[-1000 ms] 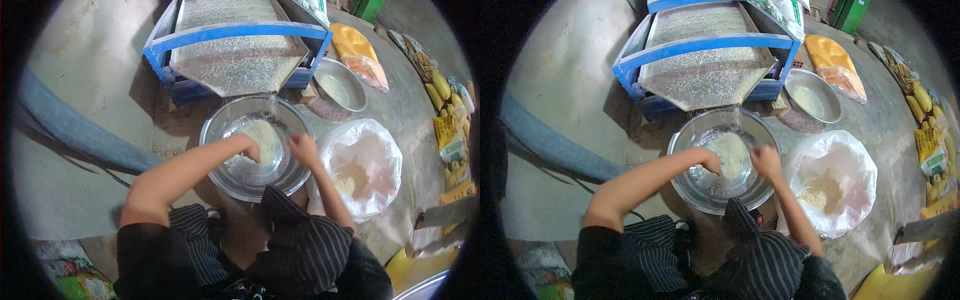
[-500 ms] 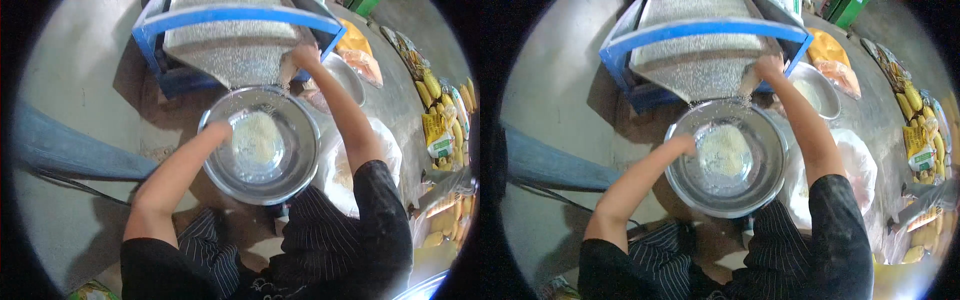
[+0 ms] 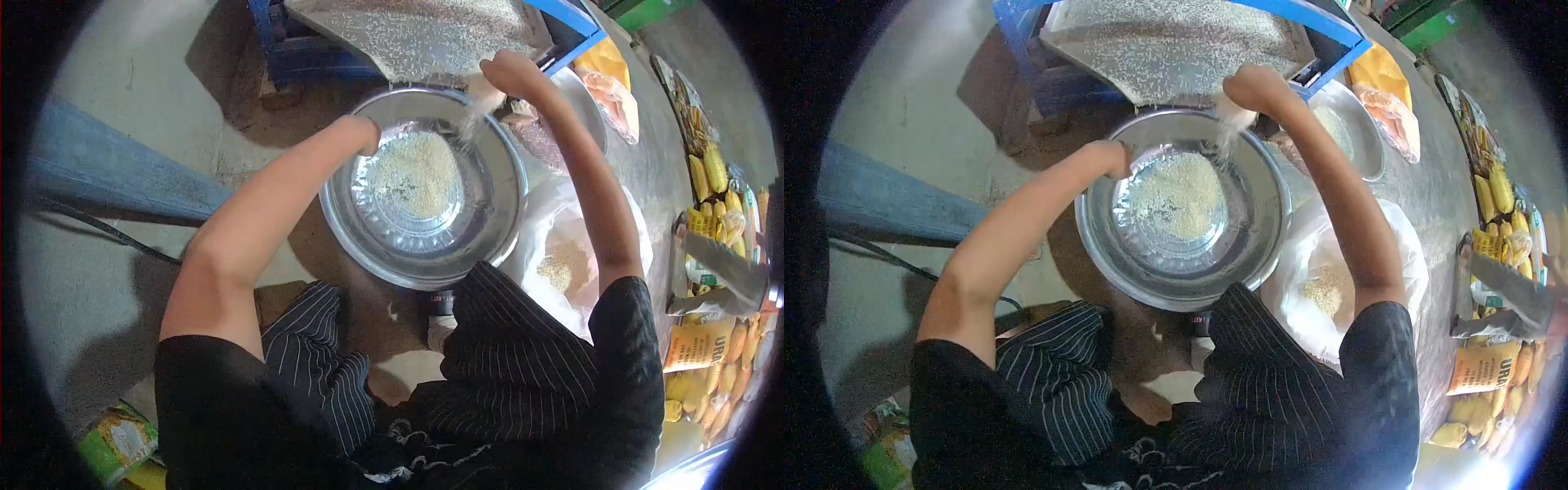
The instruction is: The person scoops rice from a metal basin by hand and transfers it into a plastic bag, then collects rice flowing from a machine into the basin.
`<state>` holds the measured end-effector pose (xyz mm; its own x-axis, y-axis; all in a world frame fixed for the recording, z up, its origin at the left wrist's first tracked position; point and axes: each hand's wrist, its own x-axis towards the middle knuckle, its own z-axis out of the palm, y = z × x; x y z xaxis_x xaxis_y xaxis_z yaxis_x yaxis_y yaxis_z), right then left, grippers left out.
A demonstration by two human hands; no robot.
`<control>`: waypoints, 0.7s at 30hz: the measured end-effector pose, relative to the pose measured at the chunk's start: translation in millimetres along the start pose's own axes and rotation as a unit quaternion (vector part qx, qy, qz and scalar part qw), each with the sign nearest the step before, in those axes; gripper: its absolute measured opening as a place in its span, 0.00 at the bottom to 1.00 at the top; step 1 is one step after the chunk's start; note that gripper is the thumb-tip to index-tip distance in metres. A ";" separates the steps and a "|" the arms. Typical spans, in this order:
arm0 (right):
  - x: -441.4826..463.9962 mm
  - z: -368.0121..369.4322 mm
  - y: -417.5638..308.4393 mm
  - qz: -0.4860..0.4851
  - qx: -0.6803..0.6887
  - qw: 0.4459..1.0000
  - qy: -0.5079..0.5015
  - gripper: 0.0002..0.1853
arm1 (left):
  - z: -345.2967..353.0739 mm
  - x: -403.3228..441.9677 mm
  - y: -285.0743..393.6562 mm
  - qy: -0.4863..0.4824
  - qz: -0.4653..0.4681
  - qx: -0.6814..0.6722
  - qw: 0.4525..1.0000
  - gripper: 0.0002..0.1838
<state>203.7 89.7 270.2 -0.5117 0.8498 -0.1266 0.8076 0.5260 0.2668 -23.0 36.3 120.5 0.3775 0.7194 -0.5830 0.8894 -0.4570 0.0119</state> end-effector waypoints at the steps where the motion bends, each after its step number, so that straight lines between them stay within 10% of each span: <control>1: -3.0 -2.8 0.1 -0.067 -0.048 0.996 -0.033 0.15 | -7.6 -8.8 3.0 -0.001 0.000 0.006 1.000 0.16; 7: 30.1 12.0 59.9 -0.069 -0.172 0.977 0.104 0.11 | -0.6 12.8 -9.7 0.013 0.021 -0.014 1.000 0.15; 10: 47.2 32.8 70.1 0.191 0.010 0.972 0.137 0.27 | -0.7 12.5 -9.0 0.022 0.022 -0.010 0.999 0.14; 13: 61.9 71.4 65.0 0.228 0.077 0.971 0.007 0.30 | -5.1 5.0 -8.5 0.005 0.036 -0.012 0.999 0.18; 21: -13.8 0.8 -42.8 0.152 0.100 0.982 0.049 0.25 | 6.3 22.2 -13.7 0.035 0.012 -0.018 0.999 0.15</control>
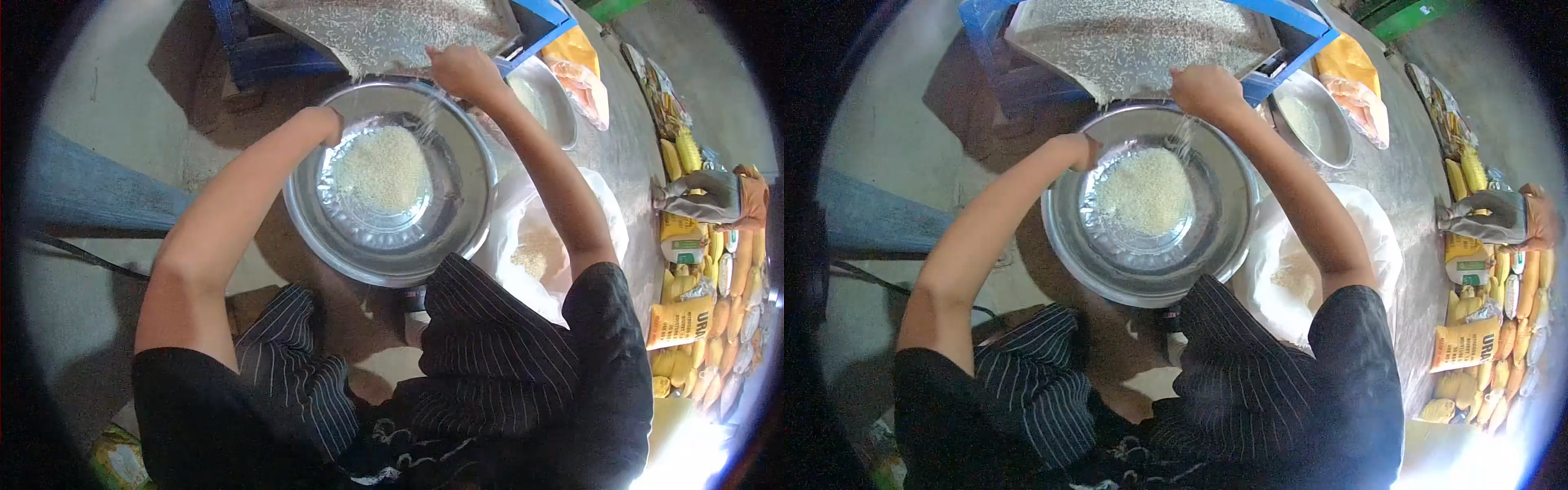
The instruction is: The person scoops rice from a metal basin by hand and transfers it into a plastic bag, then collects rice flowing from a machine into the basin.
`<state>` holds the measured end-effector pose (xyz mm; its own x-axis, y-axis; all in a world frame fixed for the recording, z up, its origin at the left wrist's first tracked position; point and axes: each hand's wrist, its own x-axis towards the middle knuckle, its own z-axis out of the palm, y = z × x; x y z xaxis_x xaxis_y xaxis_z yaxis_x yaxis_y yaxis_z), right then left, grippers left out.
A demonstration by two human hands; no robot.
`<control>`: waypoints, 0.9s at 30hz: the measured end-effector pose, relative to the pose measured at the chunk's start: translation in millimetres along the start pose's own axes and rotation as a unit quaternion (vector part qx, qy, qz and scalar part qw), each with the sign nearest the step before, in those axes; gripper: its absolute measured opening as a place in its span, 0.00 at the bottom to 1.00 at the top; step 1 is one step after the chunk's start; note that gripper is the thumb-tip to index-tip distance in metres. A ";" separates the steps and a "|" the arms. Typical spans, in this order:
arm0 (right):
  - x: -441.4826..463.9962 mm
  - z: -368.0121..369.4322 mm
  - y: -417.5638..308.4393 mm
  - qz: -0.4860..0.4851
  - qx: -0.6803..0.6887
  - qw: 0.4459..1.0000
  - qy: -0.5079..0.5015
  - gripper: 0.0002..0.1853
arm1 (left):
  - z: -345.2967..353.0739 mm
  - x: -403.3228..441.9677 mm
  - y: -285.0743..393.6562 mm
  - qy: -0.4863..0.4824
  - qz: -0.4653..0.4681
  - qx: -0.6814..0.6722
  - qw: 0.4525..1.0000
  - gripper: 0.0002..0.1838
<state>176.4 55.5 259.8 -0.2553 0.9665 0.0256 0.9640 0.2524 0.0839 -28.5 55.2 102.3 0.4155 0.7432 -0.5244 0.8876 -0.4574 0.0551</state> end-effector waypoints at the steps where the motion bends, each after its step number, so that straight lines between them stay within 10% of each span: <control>1: -4.6 -11.9 -3.9 -0.023 0.003 1.000 -0.001 0.25 | 1.1 3.1 -0.5 0.014 0.014 0.012 1.000 0.15; 9: 85.8 -1.0 94.5 -0.071 -0.129 0.989 0.016 0.25 | -7.0 -11.9 3.1 0.002 0.004 0.008 1.000 0.14; 12: 122.3 45.0 150.4 -0.018 -0.067 0.982 0.176 0.26 | -17.7 -26.8 7.7 -0.007 -0.003 0.005 1.000 0.15; 14: 153.6 78.7 178.4 -0.150 -0.187 0.971 -0.012 0.21 | -18.9 -30.0 8.4 -0.006 0.007 -0.022 1.000 0.17; 15: 106.7 46.4 126.9 0.003 -0.124 0.992 0.002 0.26 | -16.4 -26.9 6.1 -0.009 0.008 -0.020 1.000 0.17; 24: 17.2 -22.3 26.0 -0.113 -0.055 0.991 -0.053 0.16 | -14.1 -7.9 4.0 -0.041 -0.028 0.008 0.999 0.15; 27: 45.6 -15.9 44.8 -0.074 -0.017 0.996 0.042 0.28 | -10.7 -9.6 2.1 -0.014 -0.012 0.007 1.000 0.14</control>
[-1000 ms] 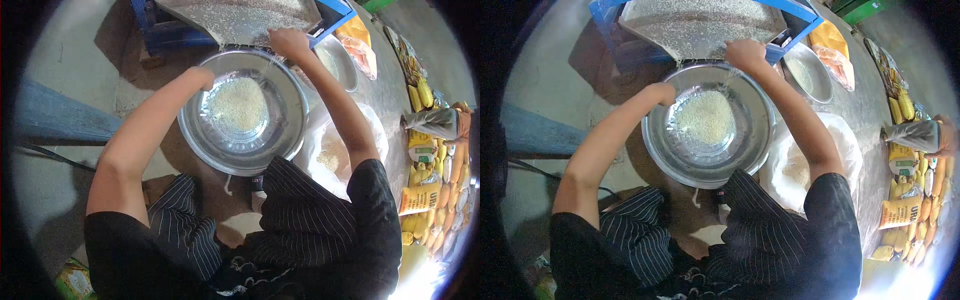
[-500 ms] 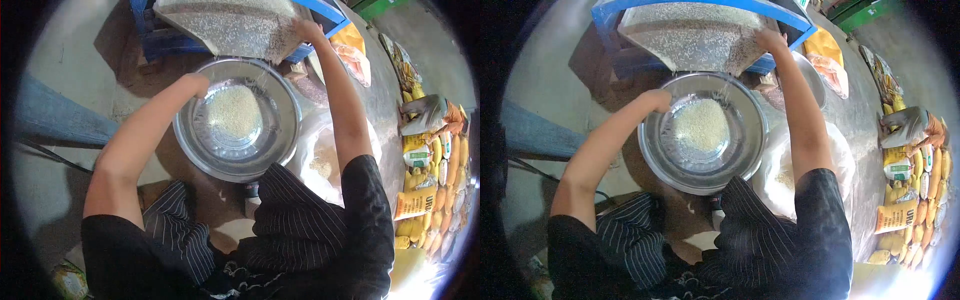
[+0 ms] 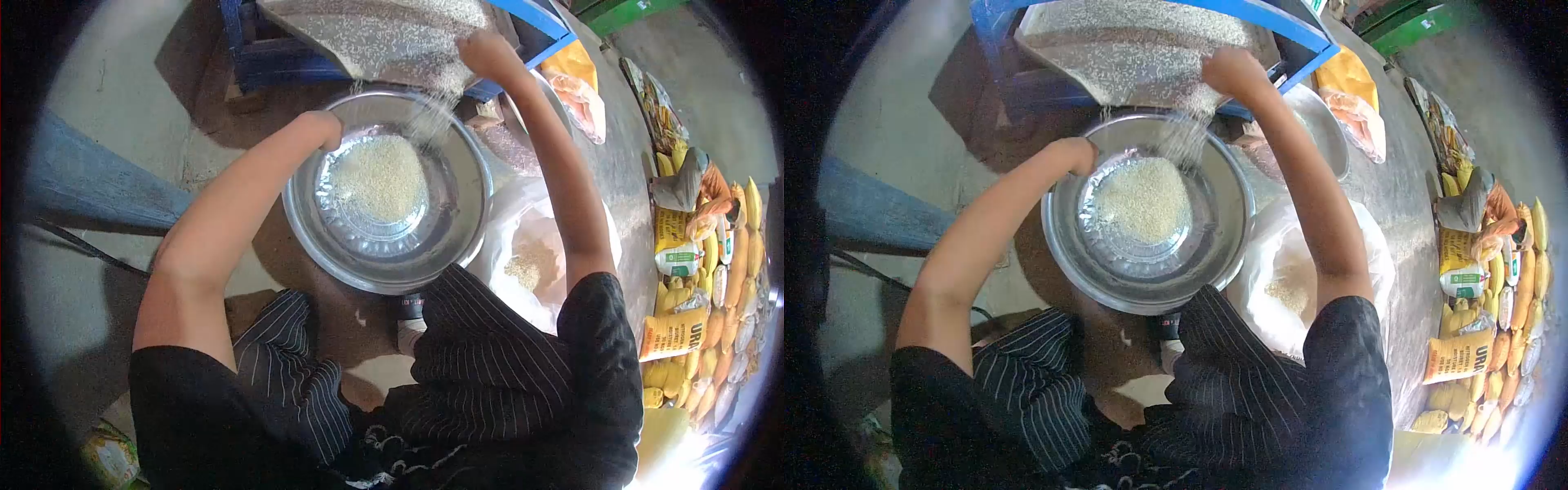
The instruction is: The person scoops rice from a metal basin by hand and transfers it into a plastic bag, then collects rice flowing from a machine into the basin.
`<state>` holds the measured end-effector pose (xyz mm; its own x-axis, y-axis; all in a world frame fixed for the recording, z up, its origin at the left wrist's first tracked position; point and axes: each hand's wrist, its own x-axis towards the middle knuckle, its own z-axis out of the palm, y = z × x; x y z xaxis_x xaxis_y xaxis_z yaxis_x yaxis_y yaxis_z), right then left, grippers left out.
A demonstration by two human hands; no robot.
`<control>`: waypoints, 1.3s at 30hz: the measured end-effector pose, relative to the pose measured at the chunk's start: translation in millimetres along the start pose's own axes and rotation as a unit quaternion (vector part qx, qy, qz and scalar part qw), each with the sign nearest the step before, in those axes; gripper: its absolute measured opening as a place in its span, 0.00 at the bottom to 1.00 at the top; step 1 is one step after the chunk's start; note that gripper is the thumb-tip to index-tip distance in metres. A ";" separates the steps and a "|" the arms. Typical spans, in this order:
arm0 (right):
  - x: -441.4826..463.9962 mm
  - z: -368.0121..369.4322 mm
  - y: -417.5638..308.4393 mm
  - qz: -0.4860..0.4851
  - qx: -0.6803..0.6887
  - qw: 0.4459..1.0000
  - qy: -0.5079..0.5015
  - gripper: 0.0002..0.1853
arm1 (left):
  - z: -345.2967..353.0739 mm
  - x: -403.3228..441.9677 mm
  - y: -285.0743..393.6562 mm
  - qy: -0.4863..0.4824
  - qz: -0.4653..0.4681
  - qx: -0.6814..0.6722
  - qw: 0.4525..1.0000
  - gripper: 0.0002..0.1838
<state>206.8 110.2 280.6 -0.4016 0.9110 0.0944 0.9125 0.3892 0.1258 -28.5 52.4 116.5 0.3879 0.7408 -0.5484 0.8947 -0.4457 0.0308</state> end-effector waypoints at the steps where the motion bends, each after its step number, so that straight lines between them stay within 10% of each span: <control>1: 7.0 2.5 9.8 0.001 -0.001 1.000 0.003 0.28 | 4.6 3.1 -1.1 0.005 0.007 -0.003 1.000 0.14; 8: 34.8 71.0 56.5 0.066 -0.170 0.978 -0.103 0.19 | 0.2 -13.1 1.8 0.032 0.001 -0.027 0.999 0.14; 23: -3.3 17.6 -3.5 -0.021 -0.013 0.999 0.046 0.25 | -1.3 -21.6 3.1 0.011 0.040 0.023 0.999 0.14; 31: 39.0 63.0 52.4 0.240 0.096 0.965 -0.049 0.27 | 5.1 -13.7 -1.7 0.003 0.011 -0.035 0.999 0.16; 39: -11.7 14.6 -23.3 0.049 0.003 0.995 -0.082 0.18 | 14.4 2.7 -10.0 0.021 0.043 0.004 0.999 0.15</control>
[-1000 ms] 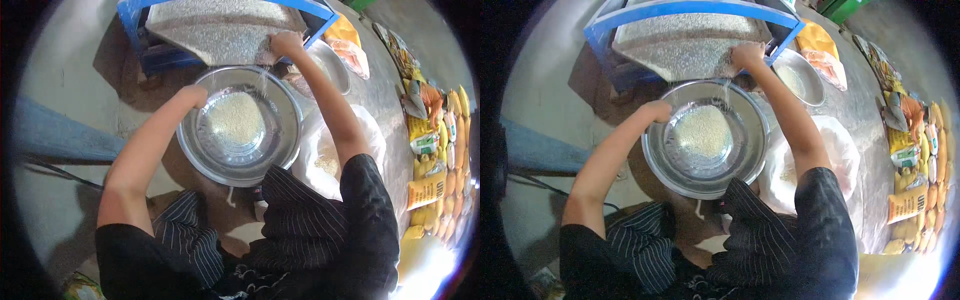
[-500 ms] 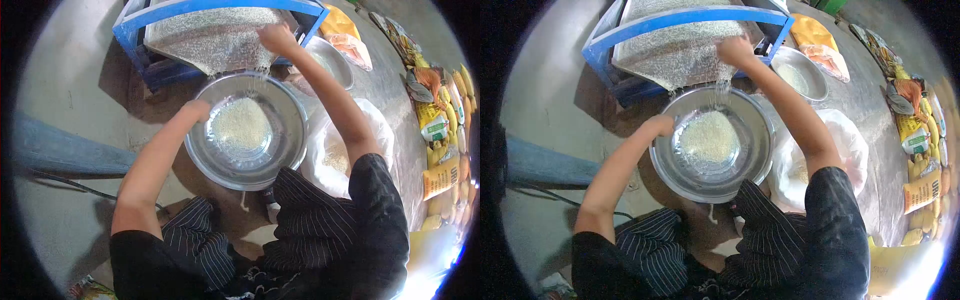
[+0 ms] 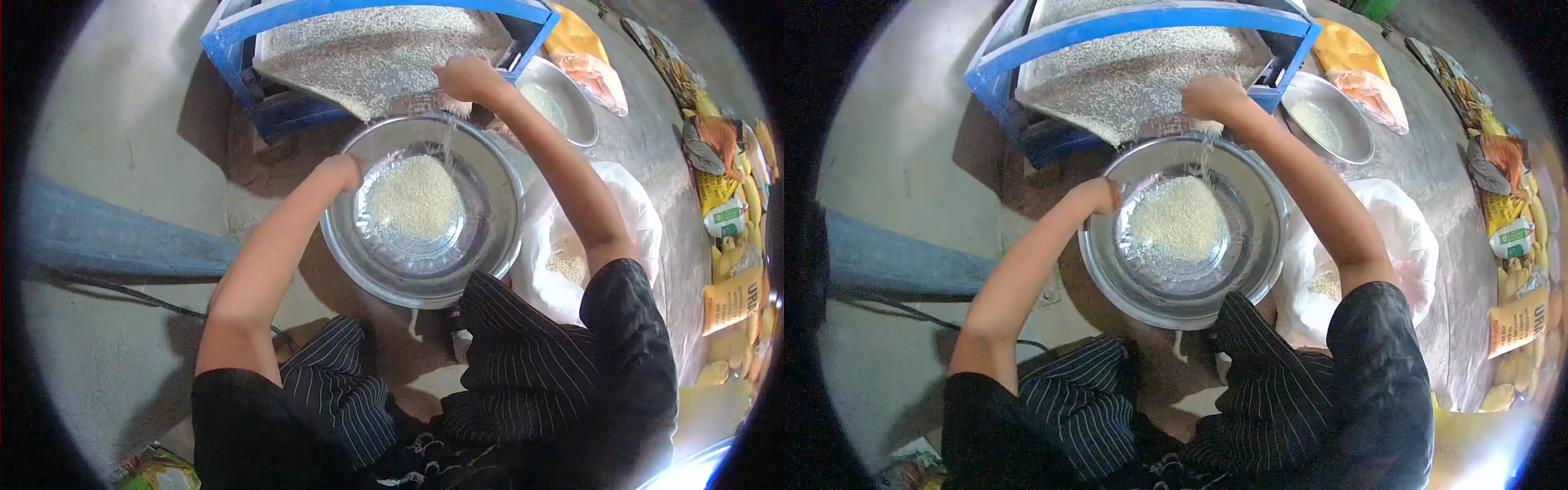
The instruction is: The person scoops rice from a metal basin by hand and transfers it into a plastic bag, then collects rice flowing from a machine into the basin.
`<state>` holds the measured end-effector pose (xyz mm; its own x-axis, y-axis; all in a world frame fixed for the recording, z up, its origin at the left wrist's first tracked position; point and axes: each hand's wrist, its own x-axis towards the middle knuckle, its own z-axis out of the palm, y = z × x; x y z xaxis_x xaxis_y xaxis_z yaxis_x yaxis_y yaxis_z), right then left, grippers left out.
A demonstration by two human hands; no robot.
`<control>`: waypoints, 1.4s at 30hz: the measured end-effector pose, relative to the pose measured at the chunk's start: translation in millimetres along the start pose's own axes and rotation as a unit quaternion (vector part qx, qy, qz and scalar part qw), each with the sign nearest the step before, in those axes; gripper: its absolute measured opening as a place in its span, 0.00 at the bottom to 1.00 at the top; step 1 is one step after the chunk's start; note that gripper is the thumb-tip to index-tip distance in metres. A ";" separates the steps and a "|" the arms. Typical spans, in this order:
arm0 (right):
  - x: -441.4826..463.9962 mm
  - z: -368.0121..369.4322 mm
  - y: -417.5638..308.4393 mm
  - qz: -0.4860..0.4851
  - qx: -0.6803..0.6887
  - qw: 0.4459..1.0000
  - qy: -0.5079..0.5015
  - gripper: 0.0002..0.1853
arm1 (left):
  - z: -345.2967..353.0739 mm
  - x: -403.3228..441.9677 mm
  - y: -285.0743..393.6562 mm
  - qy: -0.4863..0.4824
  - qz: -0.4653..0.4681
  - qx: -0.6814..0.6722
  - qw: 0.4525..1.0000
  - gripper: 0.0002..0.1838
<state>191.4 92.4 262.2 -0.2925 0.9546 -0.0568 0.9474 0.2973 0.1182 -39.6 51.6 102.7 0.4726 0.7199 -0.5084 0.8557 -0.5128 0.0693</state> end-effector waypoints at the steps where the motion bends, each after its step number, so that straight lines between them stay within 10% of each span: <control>1: 0.7 -4.1 -0.3 -0.004 -0.002 1.000 -0.002 0.18 | -8.8 -6.1 5.5 -0.041 -0.015 0.011 0.999 0.16; 10: 42.8 44.4 61.6 0.072 -0.099 0.984 0.128 0.16 | -3.1 -10.7 1.7 0.002 -0.037 -0.026 0.999 0.16; 23: -15.3 -36.2 -51.1 -0.136 -0.007 0.990 0.042 0.17 | -2.9 0.0 -1.4 -0.036 0.007 0.031 0.999 0.17; 31: 72.8 6.3 -134.8 -0.189 0.507 0.838 0.068 0.41 | 18.4 10.7 -9.9 0.024 0.013 -0.018 0.999 0.17; 36: 67.9 6.7 -157.6 -0.191 0.481 0.855 0.041 0.44 | 47.0 31.1 -35.0 0.092 0.101 0.012 0.991 0.17; 38: 62.8 3.5 -143.1 -0.167 0.449 0.878 0.011 0.46 | 36.6 19.1 -24.9 0.059 0.045 -0.028 0.997 0.17; 40: 57.1 8.7 -120.0 -0.239 0.579 0.774 -0.094 0.46 | 10.0 -6.3 -6.4 0.027 0.003 -0.041 0.999 0.17; 42: 44.2 13.9 -100.4 -0.236 0.512 0.824 -0.058 0.44 | -3.3 -15.8 -1.1 -0.005 -0.032 -0.053 0.998 0.17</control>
<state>85.1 104.5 234.0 -0.7011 0.7118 0.0414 0.3630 0.4063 -0.8385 -47.3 42.3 113.5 0.4139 0.7446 -0.5236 0.9021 -0.4126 0.1263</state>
